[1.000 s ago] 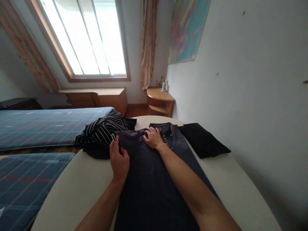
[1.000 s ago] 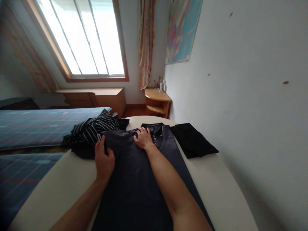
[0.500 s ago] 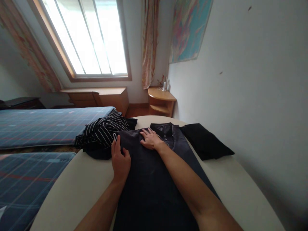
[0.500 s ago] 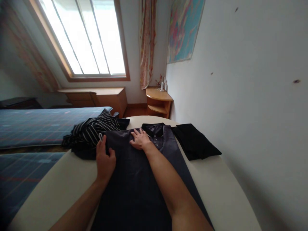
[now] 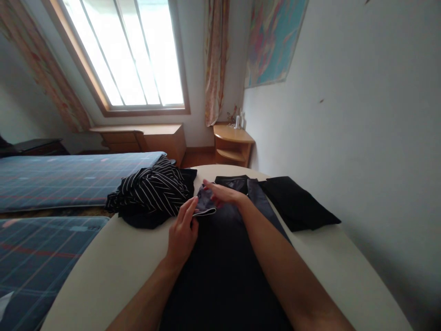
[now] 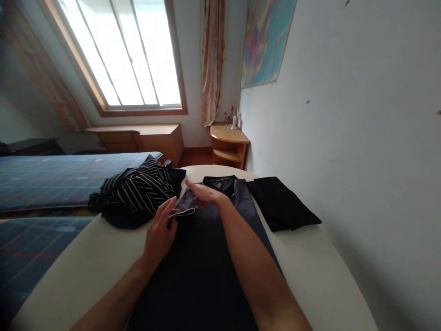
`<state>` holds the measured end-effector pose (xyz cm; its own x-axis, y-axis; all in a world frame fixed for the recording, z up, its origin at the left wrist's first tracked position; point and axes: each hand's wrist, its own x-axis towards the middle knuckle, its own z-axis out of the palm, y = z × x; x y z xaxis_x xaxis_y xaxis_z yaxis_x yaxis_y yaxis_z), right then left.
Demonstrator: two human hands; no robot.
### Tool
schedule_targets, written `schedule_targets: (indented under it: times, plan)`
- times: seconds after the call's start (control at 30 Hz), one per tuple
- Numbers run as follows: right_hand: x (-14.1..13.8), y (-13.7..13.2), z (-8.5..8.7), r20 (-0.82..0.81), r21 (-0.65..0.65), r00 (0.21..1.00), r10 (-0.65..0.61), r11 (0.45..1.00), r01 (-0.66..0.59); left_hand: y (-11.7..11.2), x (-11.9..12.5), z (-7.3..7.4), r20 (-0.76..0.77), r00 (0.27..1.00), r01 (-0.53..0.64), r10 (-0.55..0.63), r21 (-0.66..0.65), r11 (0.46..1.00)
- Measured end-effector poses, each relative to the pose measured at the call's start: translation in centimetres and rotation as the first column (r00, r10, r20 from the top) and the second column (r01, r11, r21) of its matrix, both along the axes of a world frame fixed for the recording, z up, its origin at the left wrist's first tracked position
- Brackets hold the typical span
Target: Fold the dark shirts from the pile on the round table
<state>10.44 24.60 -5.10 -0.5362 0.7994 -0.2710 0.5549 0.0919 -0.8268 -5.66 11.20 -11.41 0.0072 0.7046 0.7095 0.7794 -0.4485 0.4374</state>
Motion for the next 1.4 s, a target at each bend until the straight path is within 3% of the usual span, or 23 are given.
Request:
schedule_targets:
  times: [0.07,0.13,0.33,0.57,0.8,1.0,1.17,1.27,1.4]
  plan:
    - [0.4,-0.3,0.4,0.026,-0.096,0.994,0.102,0.990,-0.099,-0.1,0.0,-0.2,-0.012,1.000,0.023,-0.024,-0.062,0.998]
    - [0.9,-0.4,0.3,0.021,-0.088,0.987,0.158,0.984,-0.156,-0.2,0.1,-0.1,-0.026,0.999,0.038,-0.041,-0.114,0.993]
    - [2.1,0.7,-0.8,0.045,0.084,0.998,0.044,0.995,-0.048,-0.8,0.7,0.4,-0.041,0.996,0.066,-0.076,-0.194,0.979]
    - [2.7,1.1,-1.3,0.170,0.055,0.984,0.060,0.996,-0.071,0.0,-0.1,-0.1,0.121,0.971,-0.170,0.206,-0.254,0.952]
    - [0.9,0.6,-1.6,0.286,0.350,0.957,-0.041,0.935,-0.064,-0.1,-1.1,-0.9,0.028,0.966,-0.227,0.258,-0.388,0.893]
    - [-1.5,0.0,-3.4,0.117,0.535,0.968,-0.221,0.836,0.126,-1.2,-3.0,-1.5,-0.084,0.995,-0.087,0.059,-0.381,0.920]
    - [-1.9,0.6,-5.5,-0.042,0.631,0.992,-0.121,0.766,0.120,-1.9,-3.9,-1.1,-0.071,0.997,-0.005,-0.022,-0.357,0.934]
    - [-1.9,1.4,-5.8,-0.123,0.630,0.991,-0.044,0.768,0.113,-1.9,-4.0,-0.8,-0.092,0.994,0.015,-0.054,-0.382,0.924]
    - [-2.1,2.3,-5.7,-0.285,0.597,0.958,-0.021,0.778,0.195,-1.6,-4.1,-0.5,-0.109,0.994,-0.046,0.003,-0.392,0.919]
